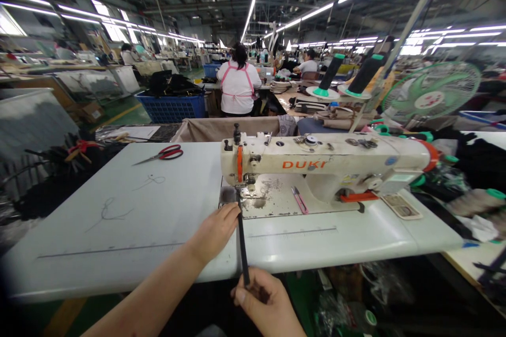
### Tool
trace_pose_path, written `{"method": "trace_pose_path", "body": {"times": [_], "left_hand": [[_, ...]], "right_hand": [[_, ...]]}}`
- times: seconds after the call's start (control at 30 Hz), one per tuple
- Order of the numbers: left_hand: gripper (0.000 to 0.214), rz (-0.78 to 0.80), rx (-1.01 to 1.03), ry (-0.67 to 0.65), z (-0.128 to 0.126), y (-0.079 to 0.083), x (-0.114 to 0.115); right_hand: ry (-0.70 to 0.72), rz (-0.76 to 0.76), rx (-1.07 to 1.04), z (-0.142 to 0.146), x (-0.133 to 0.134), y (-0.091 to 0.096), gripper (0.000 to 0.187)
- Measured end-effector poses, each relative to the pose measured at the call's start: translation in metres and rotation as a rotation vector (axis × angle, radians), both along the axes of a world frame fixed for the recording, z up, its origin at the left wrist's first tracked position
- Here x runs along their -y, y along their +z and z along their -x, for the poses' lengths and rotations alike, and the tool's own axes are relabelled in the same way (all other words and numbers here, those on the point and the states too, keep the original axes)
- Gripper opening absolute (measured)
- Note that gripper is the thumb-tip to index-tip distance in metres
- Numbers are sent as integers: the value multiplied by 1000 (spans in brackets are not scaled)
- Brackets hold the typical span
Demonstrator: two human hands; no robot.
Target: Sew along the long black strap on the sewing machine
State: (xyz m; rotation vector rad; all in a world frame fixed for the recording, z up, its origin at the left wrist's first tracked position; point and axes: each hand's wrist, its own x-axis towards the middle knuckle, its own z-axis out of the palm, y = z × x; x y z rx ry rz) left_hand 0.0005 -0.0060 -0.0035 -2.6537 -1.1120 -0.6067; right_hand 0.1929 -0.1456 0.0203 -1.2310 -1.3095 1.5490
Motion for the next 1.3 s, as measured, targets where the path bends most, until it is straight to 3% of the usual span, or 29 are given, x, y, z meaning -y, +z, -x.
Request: {"method": "trace_pose_path", "body": {"times": [0.17, 0.37, 0.57, 1.0, 1.3], "left_hand": [[28, -23, -20, 15, -2, 2, 2], [29, -2, 20, 2, 0, 2, 2], [25, -7, -22, 26, 0, 2, 0], [23, 12, -20, 22, 1, -4, -1], [28, 5, 6, 19, 0, -2, -2]], "right_hand": [[-114, -117, 168, 10, -14, 13, 43], [-66, 61, -89, 17, -27, 16, 57], [-49, 114, -121, 9, -8, 9, 45], [40, 145, -122, -1, 8, -9, 55], [34, 108, -54, -4, 13, -3, 53]]}}
